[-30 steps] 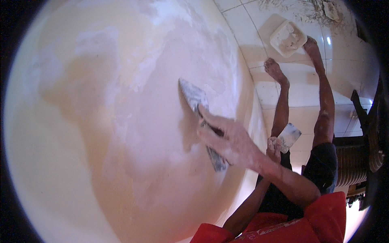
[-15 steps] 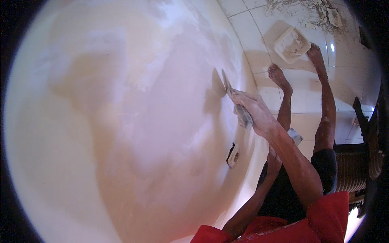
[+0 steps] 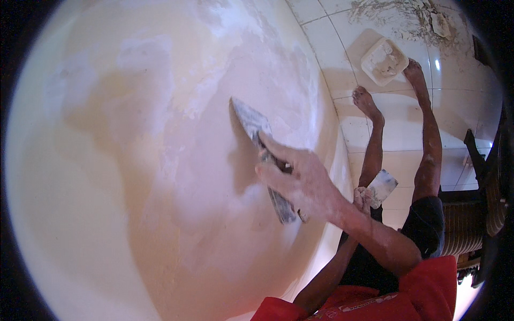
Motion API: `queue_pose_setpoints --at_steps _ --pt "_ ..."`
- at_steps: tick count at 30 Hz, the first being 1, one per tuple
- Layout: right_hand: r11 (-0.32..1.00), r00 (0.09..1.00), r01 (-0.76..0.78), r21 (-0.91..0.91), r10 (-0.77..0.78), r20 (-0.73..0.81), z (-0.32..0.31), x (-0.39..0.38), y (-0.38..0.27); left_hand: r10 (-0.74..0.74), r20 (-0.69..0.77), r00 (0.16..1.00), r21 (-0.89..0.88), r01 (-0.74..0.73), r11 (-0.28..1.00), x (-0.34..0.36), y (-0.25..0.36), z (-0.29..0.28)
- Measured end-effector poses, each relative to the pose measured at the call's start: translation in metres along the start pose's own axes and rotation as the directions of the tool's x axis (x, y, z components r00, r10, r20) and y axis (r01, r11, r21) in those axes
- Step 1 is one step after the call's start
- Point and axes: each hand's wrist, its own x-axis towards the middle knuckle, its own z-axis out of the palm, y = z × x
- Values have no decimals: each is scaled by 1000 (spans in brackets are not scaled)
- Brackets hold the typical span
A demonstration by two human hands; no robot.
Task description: The person applies plaster to a wall by scooping the compound onto putty knives and smoothing it across the wall surface.
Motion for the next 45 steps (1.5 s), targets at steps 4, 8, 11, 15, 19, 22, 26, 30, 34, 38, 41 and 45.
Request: queue_pose_setpoints --at_steps 4,8,11,15,19,22,26,30,34,38,41,45 --pt "991 985 81 -107 -63 162 -2 -46 6 -51 23 998 -29 51 998 0 17 0" --pt "999 955 33 -43 -19 295 -25 -70 4 -56 38 998 69 53 996 0 -2 -6" --pt "973 975 -222 -56 223 16 -48 -21 18 -23 6 1000 36 23 999 -6 -4 -2" --pt "948 953 -301 107 294 74 -75 36 44 44 -31 999 -4 -44 999 -5 2 7" --pt "983 989 -143 113 138 52 -69 28 76 -58 -8 998 -128 57 990 -6 2 8" --pt "995 991 -79 -63 85 99 -50 6 82 -19 -42 999 -45 17 999 -3 -12 8" --pt "982 991 55 -183 -32 129 -30 -33 84 108 -121 987 69 -100 993 -3 -34 15" --pt "976 954 -15 -219 80 290 -47 -73 74 2 -8 1000 -95 -3 996 0 -22 7" --pt "924 933 -214 -318 290 215 -69 -49 57 -53 -25 998 -44 51 998 -6 -16 9" --pt "929 993 -38 -367 76 89 -30 -20 112 -74 -71 995 -13 73 997 -1 -13 13" --pt "875 979 195 -444 -202 33 -9 -44 135 -63 62 996 -21 64 998 2 12 5" --pt "937 965 -21 -349 111 238 -38 -78 100 -230 51 972 -48 232 972 2 2 -5"
